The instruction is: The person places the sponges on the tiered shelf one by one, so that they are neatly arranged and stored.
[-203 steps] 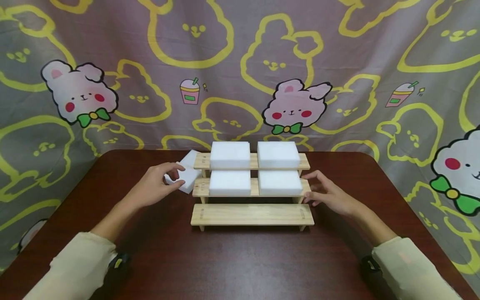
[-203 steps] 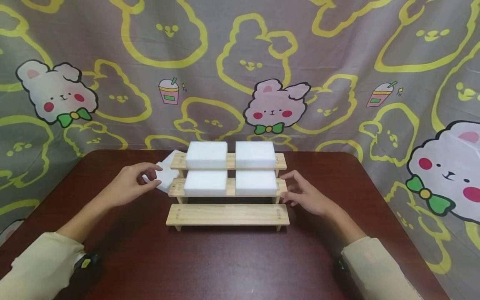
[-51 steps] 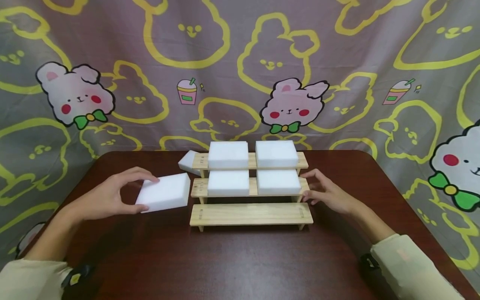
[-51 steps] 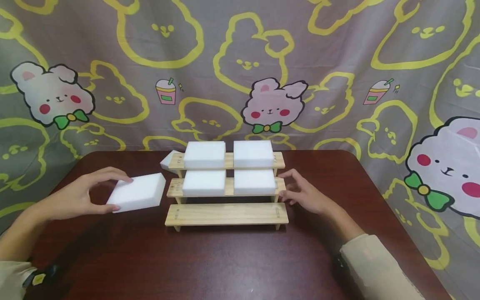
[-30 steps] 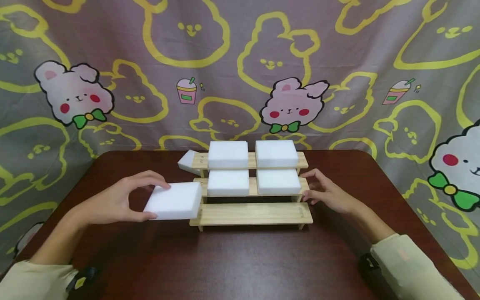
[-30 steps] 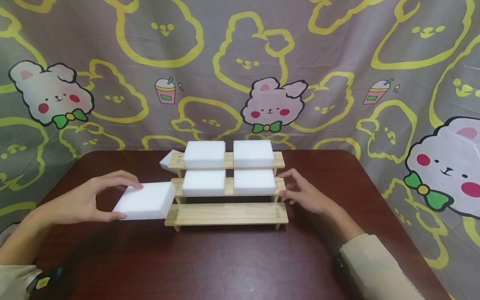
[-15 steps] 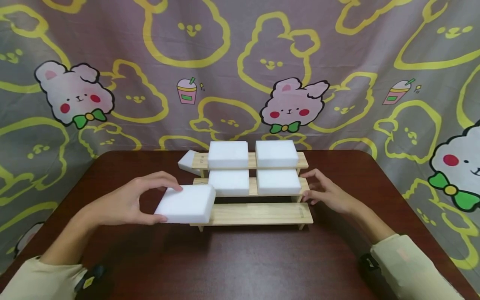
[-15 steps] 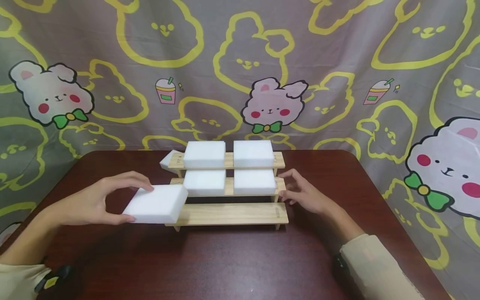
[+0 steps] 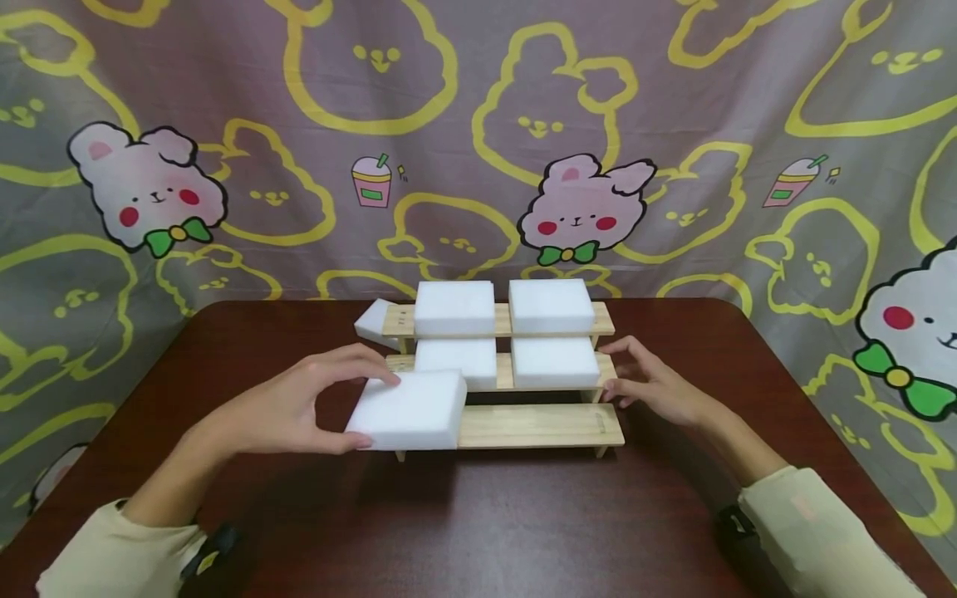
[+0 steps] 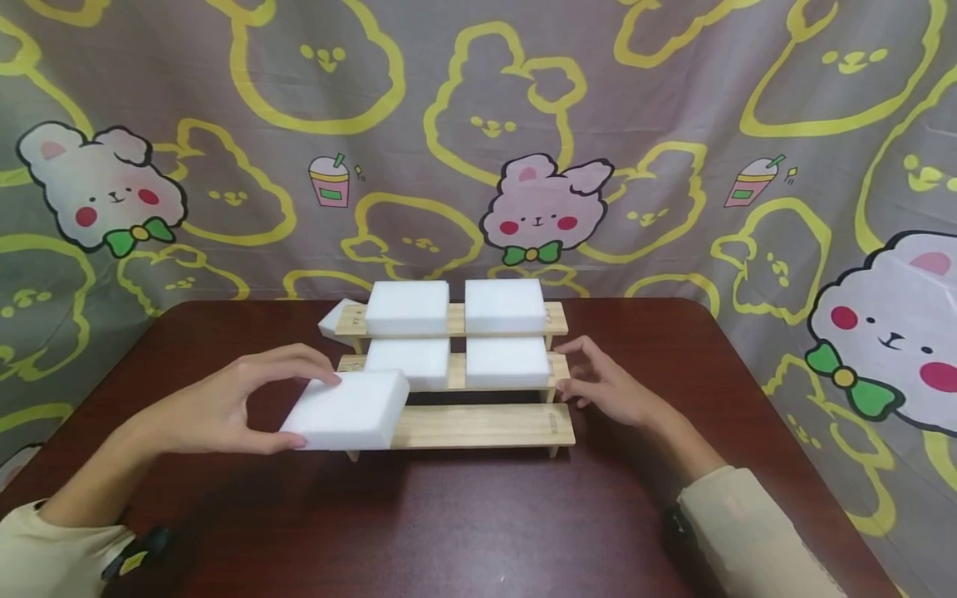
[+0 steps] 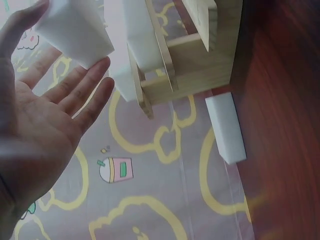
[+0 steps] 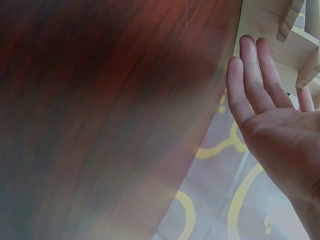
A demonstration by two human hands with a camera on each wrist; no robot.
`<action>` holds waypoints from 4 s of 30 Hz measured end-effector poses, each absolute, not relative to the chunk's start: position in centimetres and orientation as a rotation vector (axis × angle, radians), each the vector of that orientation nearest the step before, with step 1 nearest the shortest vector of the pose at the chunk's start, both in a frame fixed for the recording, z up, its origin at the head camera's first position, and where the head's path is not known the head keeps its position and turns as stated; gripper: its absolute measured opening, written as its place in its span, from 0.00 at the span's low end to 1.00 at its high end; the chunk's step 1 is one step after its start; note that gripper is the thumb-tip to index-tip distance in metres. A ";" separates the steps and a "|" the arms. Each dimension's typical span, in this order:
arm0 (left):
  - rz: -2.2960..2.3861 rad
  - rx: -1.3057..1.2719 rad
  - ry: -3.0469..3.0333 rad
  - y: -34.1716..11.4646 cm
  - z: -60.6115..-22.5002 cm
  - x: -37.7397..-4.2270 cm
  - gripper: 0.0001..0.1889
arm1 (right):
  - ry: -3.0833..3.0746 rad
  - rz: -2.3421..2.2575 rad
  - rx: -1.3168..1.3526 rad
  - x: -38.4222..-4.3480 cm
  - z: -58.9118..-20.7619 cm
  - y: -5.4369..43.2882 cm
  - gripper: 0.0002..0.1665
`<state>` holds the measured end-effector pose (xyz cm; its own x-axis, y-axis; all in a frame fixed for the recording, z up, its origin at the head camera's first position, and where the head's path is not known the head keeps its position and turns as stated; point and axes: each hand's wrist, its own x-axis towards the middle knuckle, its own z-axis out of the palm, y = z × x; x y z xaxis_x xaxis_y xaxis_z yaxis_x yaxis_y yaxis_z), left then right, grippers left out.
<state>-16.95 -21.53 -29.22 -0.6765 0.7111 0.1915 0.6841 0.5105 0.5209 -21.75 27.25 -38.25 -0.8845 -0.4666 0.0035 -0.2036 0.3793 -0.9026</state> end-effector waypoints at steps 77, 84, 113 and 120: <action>0.863 1.360 2.664 -8.9 -34.0 -15.9 0.30 | 2.385 -1.512 -0.567 -21.7 -38.3 27.2 0.29; 0.858 1.315 2.671 -8.2 -34.8 -15.7 0.31 | 2.388 -1.517 -0.575 -21.7 -38.4 27.2 0.29; 0.732 1.251 2.839 -6.3 -36.6 -15.6 0.32 | 2.390 -1.503 -0.589 -21.8 -38.3 27.2 0.28; 0.734 1.261 2.802 -6.9 -36.6 -15.4 0.32 | 2.394 -1.502 -0.578 -21.7 -38.3 27.2 0.28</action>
